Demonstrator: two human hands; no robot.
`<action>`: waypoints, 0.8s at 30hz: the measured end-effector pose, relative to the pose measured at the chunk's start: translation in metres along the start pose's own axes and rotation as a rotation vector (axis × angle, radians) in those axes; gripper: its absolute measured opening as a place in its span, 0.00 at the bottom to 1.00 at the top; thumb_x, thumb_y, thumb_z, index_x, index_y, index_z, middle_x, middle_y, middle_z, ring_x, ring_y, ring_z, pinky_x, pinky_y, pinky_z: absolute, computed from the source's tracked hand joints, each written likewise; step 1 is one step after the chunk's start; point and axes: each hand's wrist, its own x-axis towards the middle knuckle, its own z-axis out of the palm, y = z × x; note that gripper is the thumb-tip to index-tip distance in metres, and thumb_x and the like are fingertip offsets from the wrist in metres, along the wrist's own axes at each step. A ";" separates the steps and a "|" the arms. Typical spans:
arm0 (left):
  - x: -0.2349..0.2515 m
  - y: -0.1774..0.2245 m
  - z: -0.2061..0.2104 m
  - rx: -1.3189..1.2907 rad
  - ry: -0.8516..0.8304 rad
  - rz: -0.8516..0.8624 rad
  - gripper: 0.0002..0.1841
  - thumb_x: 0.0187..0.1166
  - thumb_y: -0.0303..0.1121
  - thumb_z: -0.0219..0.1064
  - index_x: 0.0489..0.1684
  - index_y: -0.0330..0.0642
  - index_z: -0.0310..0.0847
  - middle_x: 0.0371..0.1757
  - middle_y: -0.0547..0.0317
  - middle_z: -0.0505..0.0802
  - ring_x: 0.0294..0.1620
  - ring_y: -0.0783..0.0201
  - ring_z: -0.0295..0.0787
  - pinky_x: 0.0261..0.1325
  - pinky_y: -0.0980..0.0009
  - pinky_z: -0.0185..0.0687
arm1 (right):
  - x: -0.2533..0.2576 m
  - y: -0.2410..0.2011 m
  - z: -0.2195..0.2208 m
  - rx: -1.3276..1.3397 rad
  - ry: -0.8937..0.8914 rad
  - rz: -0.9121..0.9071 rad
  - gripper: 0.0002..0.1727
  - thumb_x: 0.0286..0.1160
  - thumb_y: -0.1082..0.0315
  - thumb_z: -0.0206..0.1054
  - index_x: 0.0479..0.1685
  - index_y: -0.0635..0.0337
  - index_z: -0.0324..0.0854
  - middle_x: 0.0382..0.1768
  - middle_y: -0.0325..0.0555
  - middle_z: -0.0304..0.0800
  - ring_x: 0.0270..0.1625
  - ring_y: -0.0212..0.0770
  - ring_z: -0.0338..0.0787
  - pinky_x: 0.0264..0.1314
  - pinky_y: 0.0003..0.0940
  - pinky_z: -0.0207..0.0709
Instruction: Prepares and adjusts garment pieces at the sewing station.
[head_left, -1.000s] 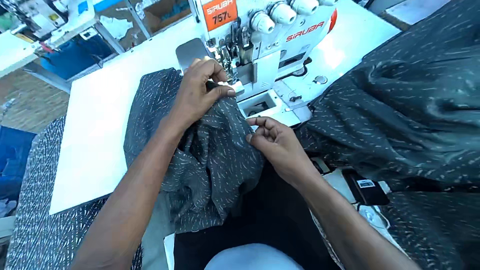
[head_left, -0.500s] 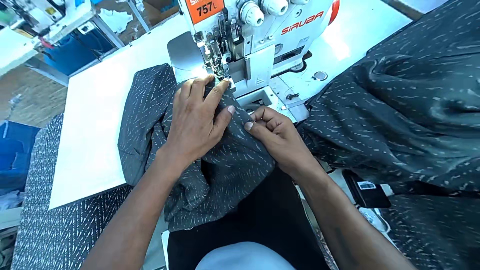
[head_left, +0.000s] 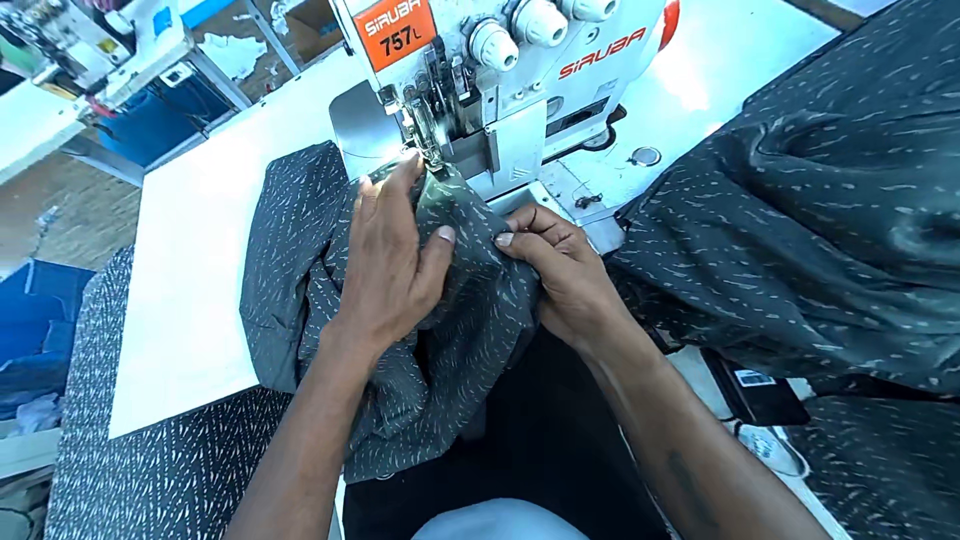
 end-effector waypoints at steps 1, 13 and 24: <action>0.004 -0.009 -0.003 -0.079 -0.003 -0.002 0.36 0.85 0.43 0.50 0.92 0.35 0.47 0.87 0.52 0.74 0.90 0.58 0.63 0.94 0.46 0.45 | 0.004 0.000 0.004 0.003 0.006 -0.001 0.03 0.77 0.72 0.62 0.38 0.56 0.81 0.29 0.41 0.85 0.30 0.30 0.86 0.32 0.26 0.83; -0.082 -0.059 -0.053 0.121 0.037 -0.457 0.48 0.77 0.60 0.67 0.92 0.39 0.54 0.84 0.38 0.74 0.70 0.40 0.84 0.65 0.35 0.81 | -0.009 -0.006 0.011 -0.605 -0.024 -0.159 0.03 0.78 0.65 0.67 0.43 0.53 0.83 0.25 0.33 0.86 0.23 0.28 0.83 0.23 0.25 0.79; -0.072 -0.152 -0.179 -0.201 0.553 -0.665 0.21 0.83 0.31 0.64 0.73 0.36 0.71 0.63 0.61 0.85 0.59 0.75 0.84 0.67 0.70 0.83 | -0.064 -0.011 -0.010 -0.058 -0.401 0.252 0.11 0.73 0.66 0.76 0.53 0.52 0.90 0.41 0.40 0.96 0.40 0.31 0.95 0.44 0.29 0.91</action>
